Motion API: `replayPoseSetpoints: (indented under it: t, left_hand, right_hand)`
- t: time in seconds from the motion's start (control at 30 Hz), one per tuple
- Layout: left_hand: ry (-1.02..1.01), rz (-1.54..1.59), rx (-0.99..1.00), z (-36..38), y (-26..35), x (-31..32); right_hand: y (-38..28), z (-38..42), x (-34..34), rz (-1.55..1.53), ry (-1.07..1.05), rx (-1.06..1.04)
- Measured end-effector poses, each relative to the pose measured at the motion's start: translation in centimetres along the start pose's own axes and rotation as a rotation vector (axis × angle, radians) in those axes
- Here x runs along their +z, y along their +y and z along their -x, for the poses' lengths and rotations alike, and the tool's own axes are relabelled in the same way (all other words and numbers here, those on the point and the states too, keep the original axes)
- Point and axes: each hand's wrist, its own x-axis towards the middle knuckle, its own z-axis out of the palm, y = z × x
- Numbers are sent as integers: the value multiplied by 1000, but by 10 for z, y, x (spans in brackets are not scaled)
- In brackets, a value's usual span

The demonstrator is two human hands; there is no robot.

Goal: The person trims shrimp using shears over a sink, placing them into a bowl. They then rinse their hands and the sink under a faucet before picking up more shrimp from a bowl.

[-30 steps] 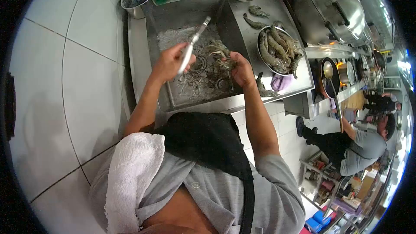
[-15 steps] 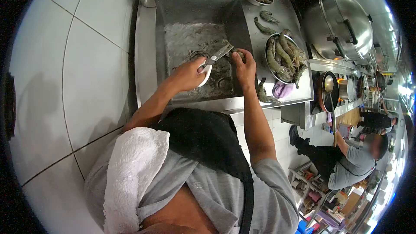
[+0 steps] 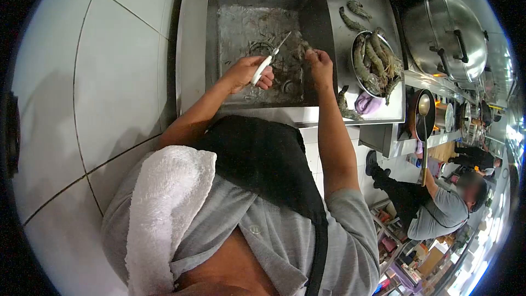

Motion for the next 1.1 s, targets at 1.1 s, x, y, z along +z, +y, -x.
replayPoseSetpoints:
  t: [1.1]
  left_hand:
    - [1, 456, 34, -22, 9, 21]
  right_hand:
    - [-9, 16, 18, -364, 81, 19]
